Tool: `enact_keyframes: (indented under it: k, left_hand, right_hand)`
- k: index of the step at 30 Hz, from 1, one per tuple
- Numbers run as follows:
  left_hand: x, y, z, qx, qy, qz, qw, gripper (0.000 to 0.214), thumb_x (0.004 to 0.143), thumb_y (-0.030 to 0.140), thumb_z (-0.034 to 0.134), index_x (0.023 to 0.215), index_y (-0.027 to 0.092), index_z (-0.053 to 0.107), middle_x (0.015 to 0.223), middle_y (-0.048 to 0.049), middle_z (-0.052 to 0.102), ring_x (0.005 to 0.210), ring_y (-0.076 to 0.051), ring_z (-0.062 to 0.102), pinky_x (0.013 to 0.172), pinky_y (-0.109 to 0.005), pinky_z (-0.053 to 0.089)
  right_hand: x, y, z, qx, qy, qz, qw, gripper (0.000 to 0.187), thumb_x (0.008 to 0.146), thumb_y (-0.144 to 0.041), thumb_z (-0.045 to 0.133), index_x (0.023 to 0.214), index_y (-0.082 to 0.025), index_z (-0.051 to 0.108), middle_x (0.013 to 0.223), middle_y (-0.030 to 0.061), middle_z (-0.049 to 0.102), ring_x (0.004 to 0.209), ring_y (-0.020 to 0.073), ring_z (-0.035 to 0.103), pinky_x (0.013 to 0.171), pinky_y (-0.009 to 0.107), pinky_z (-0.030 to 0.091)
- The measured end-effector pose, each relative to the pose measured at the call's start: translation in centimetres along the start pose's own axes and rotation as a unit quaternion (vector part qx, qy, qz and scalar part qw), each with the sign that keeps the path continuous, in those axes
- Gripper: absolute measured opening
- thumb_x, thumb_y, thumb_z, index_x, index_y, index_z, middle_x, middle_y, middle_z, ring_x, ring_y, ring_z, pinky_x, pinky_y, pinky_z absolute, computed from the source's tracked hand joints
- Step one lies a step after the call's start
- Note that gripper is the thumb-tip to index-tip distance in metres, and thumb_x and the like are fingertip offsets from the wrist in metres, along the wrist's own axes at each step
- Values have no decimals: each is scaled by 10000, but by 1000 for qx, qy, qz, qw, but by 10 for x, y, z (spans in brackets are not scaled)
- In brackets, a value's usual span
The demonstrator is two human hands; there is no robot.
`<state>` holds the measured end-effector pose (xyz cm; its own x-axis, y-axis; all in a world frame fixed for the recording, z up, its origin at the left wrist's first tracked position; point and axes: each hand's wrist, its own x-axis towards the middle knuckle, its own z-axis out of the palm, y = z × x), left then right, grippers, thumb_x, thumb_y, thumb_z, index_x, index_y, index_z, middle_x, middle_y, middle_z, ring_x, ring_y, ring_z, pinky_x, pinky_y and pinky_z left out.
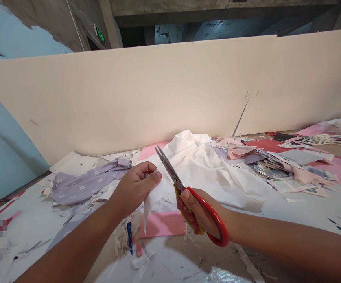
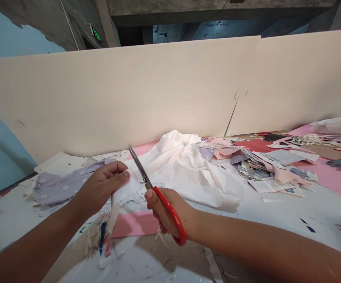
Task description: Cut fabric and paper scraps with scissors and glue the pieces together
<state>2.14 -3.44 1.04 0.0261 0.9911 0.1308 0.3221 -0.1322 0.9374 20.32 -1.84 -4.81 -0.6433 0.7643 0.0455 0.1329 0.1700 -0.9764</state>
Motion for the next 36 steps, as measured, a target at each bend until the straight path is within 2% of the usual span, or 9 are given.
enact_keyframes:
  k: [4,6,11,13,17,22,26,30,36]
  left_hand:
    - [-2,-10,9,67,-55,37,996,239,763,421,519,699,194,479,590,70,449,515,-69,379,490,-181,307]
    - [-4,-12,13,88,-93,39,991,258,768,439,508,703,190,494,606,65,441,537,-72,368,501,-184,301]
    - [-6,-11,17,55,-103,16,993,251,760,428,521,697,185,499,582,65,433,502,-69,357,472,-187,288]
    - [-5,-9,15,14,-81,9,997,237,754,411,533,690,187,492,576,64,454,492,-69,382,469,-186,303]
    - [-4,-2,7,-56,-21,2,998,218,726,386,565,673,190,486,532,70,468,449,-65,397,440,-177,314]
    - [-4,6,-2,-63,35,6,997,213,701,368,585,634,187,494,481,70,461,415,-61,385,407,-170,307]
    - [-3,6,-4,-66,30,4,997,218,704,369,589,640,183,495,494,64,464,426,-63,391,417,-176,316]
    - [-2,4,-3,-62,15,3,998,214,705,363,595,645,179,502,516,60,472,442,-62,400,428,-177,312]
    - [-2,5,-1,-68,14,-2,998,217,690,367,595,632,178,504,504,57,476,433,-69,403,426,-183,317]
  right_hand:
    - [6,-1,-1,100,17,-2,995,416,747,-576,503,752,-163,453,602,-22,504,540,120,568,542,254,468]
    - [8,-1,-3,125,22,-1,992,373,719,-517,581,772,-170,456,656,-29,501,582,127,588,591,280,490]
    - [8,0,-4,185,23,7,982,369,734,-527,550,781,-186,417,686,-25,504,584,135,587,599,312,490]
    - [6,0,-4,141,13,-10,990,416,733,-578,514,798,-175,434,700,1,531,641,153,589,639,318,476]
    - [-1,-5,-7,-36,-12,-80,996,514,722,-660,443,825,-157,472,775,44,534,737,170,526,661,302,438]
    - [-4,-7,-8,-121,-75,-131,981,575,777,-700,207,697,-172,419,662,11,445,618,126,439,571,261,385]
    - [-4,-6,-6,-156,-55,-170,971,591,800,-680,107,664,-176,383,586,-13,380,545,107,370,544,261,344]
    - [-6,-7,-5,-177,-45,-165,969,600,796,-686,127,804,-169,431,610,-15,387,522,101,343,497,249,307]
    - [-7,-7,-4,-200,-35,-148,968,614,801,-680,118,828,-167,456,607,-14,389,521,100,337,492,244,299]
